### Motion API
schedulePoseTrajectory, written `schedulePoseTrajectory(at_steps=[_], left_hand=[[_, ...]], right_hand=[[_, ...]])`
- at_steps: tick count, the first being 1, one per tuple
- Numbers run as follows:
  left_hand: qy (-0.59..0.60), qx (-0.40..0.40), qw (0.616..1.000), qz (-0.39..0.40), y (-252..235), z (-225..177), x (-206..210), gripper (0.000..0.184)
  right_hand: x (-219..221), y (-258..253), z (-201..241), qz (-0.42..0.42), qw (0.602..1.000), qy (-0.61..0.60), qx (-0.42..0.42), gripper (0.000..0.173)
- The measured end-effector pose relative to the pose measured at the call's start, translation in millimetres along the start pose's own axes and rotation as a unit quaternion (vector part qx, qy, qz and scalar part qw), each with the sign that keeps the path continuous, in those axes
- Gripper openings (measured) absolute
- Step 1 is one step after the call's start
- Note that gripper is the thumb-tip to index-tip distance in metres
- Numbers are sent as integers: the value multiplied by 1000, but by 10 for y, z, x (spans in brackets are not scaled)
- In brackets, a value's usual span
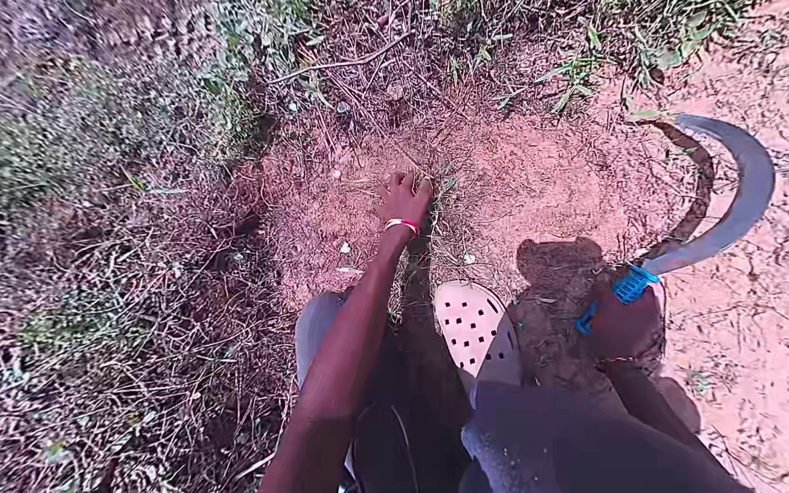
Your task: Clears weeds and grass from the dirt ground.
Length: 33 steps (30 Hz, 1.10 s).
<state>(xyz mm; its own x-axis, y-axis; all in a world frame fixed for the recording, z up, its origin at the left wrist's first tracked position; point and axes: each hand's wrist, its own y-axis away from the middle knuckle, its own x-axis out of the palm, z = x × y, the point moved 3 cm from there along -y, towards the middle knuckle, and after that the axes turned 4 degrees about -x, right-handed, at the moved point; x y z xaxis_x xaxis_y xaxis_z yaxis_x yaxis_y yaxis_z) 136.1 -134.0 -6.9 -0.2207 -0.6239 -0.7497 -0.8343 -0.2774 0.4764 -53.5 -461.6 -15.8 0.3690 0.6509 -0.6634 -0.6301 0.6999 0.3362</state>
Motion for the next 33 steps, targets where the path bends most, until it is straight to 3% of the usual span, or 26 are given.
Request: schedulePoseTrajectory(at_steps=[3,5,8,10,14,17,20,24,28,31,33], left_hand=[[-5,87,996,1,195,196,-73,47],[-21,87,995,-31,146,349,-223,47],[13,47,996,75,-133,337,-279,62],[4,82,984,157,-179,103,-215,71],[-200,158,941,220,373,-408,67,83],[-331,240,888,210,687,-349,329,67],[-373,269,857,231,774,-150,368,61],[-355,242,885,181,590,111,146,58],[-320,117,930,137,310,377,-248,84],[-241,21,964,114,138,626,-455,92],[-208,6,973,99,141,724,-449,93]], right_hand=[[17,-39,-31,3,1000,8,-16,53],[18,-63,-46,1,1000,11,-19,49],[-10,-41,-35,12,1000,13,3,52],[-1,-50,-3,14,1000,14,4,50],[-12,-21,23,5,1000,2,9,49],[-13,19,119,16,1000,-11,20,50],[-13,26,124,16,999,-18,29,49],[-13,-15,44,6,1000,-4,19,46],[-27,-7,92,12,1000,2,26,51],[-27,-3,91,11,1000,-6,27,53],[-21,3,87,9,1000,-7,28,55]])
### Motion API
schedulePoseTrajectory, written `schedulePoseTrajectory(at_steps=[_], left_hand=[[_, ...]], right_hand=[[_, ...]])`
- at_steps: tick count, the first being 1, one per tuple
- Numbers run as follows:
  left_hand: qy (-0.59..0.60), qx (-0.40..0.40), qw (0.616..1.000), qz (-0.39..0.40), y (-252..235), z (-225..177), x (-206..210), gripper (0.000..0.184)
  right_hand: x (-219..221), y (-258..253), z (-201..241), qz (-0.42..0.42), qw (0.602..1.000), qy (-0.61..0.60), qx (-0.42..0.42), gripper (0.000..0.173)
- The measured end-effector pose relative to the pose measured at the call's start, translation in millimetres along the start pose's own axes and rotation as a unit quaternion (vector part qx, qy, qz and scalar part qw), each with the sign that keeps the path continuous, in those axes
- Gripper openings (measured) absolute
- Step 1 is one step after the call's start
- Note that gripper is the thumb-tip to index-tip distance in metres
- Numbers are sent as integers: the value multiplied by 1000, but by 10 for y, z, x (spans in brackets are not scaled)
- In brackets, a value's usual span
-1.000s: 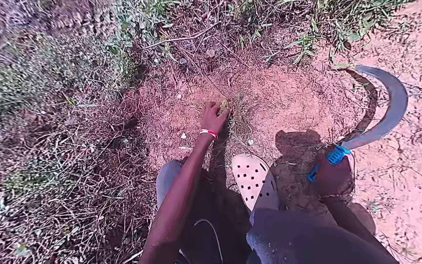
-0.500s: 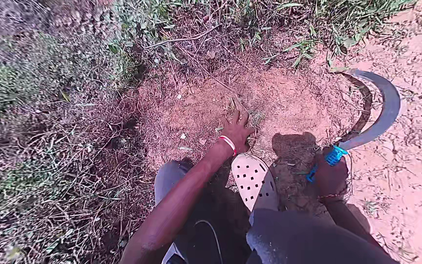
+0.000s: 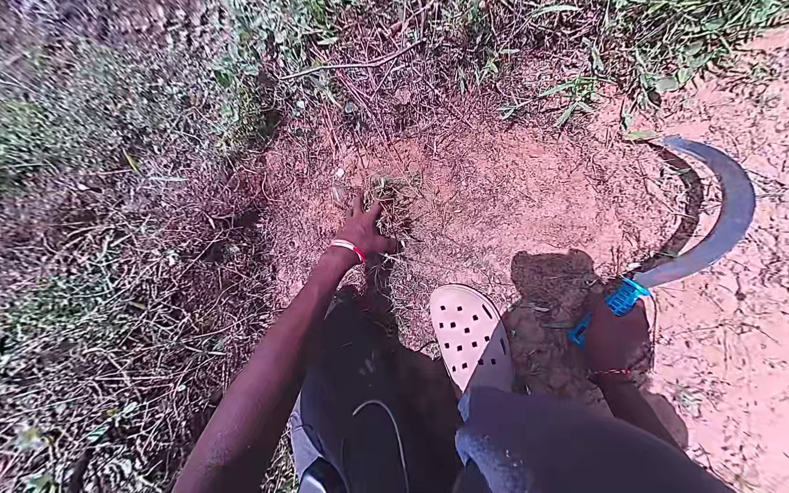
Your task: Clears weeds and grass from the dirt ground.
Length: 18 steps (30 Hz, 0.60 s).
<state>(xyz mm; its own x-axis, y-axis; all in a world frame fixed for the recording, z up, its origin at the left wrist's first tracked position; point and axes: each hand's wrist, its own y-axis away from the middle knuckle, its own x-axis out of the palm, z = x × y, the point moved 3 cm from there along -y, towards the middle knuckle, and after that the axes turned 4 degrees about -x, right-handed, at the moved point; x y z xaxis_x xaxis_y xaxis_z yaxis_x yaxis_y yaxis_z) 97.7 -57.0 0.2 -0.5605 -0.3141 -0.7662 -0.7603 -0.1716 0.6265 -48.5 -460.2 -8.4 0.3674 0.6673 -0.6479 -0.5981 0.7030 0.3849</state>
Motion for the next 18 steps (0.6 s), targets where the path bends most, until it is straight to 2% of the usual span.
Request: schedulePoseTrajectory(at_steps=[3,8,11,13,15,16,17,18], left_hand=[[-11,52,998,-23,180,-147,190,80],[-29,230,973,17,661,-765,398,60],[-52,248,967,-3,748,-786,268,56],[-85,223,970,-42,730,-422,76,63],[-92,168,976,-106,759,268,-325,63],[-59,144,972,-177,808,676,-617,60],[-20,110,955,-274,903,1130,-963,65],[3,65,914,-400,987,1617,-1346,81]], right_hand=[[-3,12,17,-4,1000,3,-6,55],[0,18,33,-5,1000,12,-22,53],[8,1,-3,-9,1000,5,-22,54],[9,14,-15,-11,1000,-10,-14,54],[34,16,-34,-7,1000,-24,-6,52],[27,-7,-50,-7,1000,-28,-3,50],[18,-27,-72,-4,1000,-29,-2,50],[31,-45,-86,-1,999,-32,-5,49]])
